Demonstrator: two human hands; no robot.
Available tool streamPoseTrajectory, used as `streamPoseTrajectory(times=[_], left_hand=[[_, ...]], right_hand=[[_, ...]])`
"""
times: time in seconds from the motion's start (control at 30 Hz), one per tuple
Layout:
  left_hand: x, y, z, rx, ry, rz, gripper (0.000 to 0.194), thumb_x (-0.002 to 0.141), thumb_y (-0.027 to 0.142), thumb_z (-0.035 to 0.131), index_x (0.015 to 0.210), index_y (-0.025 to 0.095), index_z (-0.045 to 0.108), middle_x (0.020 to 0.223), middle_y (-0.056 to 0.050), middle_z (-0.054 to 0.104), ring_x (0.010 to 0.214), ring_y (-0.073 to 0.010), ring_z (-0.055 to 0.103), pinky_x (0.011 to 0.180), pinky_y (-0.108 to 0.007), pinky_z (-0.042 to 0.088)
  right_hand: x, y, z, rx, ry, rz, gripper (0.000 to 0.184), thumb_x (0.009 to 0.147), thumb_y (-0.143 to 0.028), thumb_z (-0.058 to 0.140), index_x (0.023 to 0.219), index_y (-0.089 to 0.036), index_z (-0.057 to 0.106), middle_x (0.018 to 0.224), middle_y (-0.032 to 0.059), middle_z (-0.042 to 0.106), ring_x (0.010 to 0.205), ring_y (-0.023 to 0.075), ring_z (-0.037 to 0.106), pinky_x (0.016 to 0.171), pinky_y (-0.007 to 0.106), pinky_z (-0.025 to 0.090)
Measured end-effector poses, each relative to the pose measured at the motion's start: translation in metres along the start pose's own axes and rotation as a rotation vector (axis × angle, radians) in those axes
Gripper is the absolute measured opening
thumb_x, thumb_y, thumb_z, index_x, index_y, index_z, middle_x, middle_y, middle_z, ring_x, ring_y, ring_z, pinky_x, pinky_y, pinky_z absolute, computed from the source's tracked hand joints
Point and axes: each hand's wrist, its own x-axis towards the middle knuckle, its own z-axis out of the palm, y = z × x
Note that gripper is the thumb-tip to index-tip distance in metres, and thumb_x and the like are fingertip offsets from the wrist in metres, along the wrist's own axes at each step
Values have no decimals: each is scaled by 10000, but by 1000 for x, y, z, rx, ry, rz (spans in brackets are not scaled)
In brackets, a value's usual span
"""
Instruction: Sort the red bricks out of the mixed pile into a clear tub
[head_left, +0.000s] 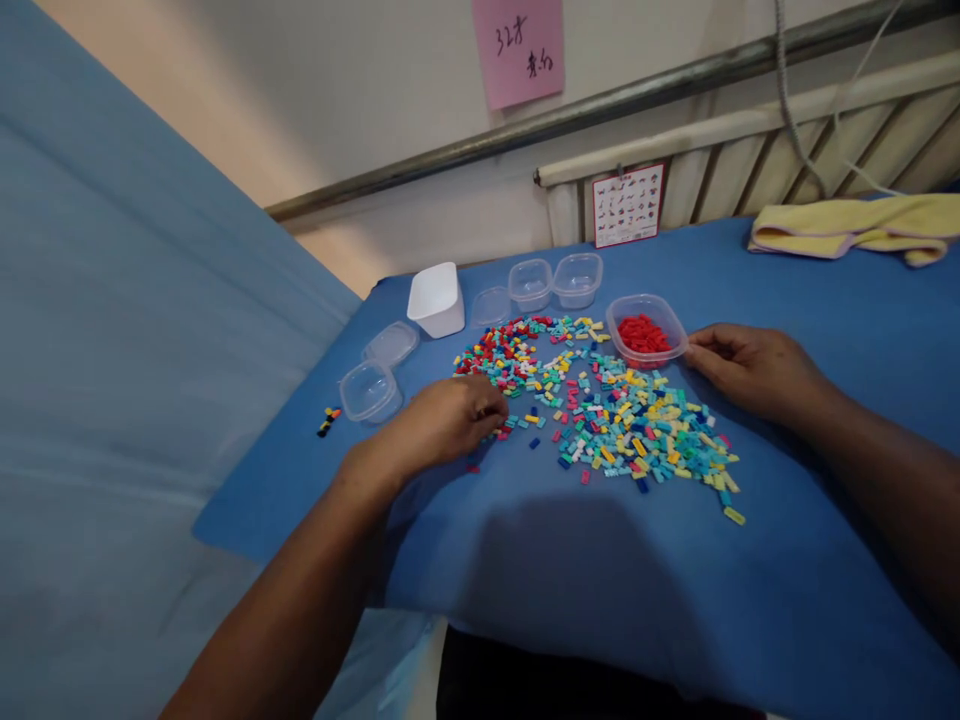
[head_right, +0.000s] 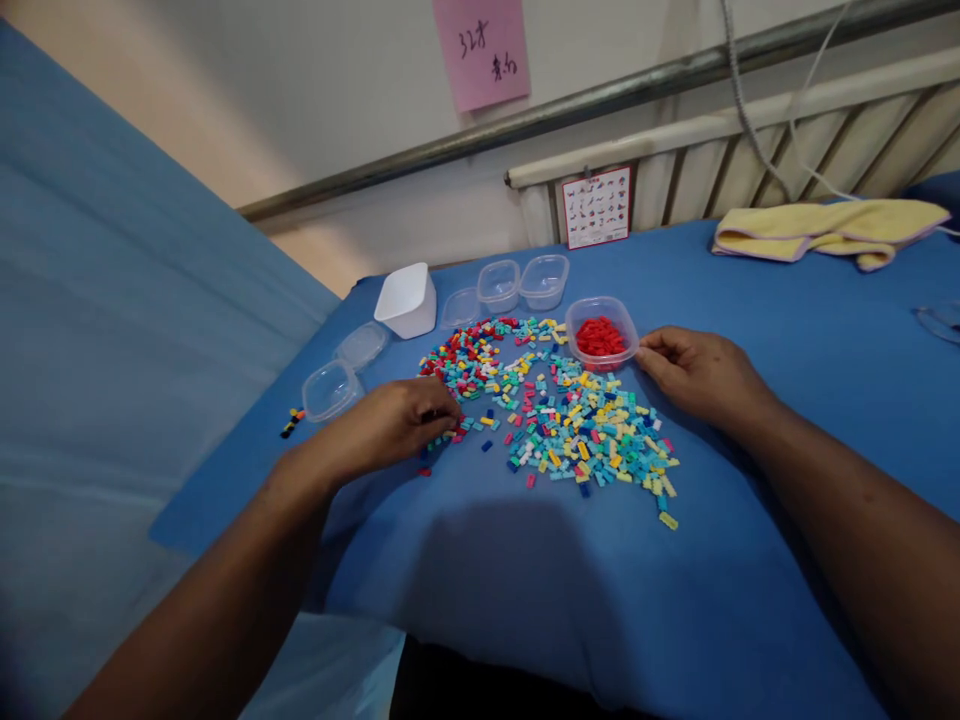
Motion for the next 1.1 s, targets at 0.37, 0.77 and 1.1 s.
streamPoseTrajectory(times=[0.37,0.77,1.1], left_hand=[[3,29,13,367,-139,-103,211,1042,161,530,1001,184,735,1121,-96,760,969,-255,732,718,-353,468],[3,35,17,353,-153,-31,206,1020,125,485,1009,186,682,1028,-87,736,844,-230,683,673,-354,457],[53,8,-1,277,36,-72,267,1018,175,506,1119,167,753,1179,-128,718,1068,-268,697,919,-381,549]], right_hand=[[-2,1,-1,5,-15,41,529,909,-661,617,1123,-241,858,938,57,851,781,249,722,720,382,488],[-3,-5,-3,5,-12,34,462,937,-632,625,1070,-250,846,868,57,820,726,240,678,689,374,469],[-3,-6,-4,19,-24,46,469,946,-624,635,1099,-235,847,911,64,837,753,244,696,692,380,483]])
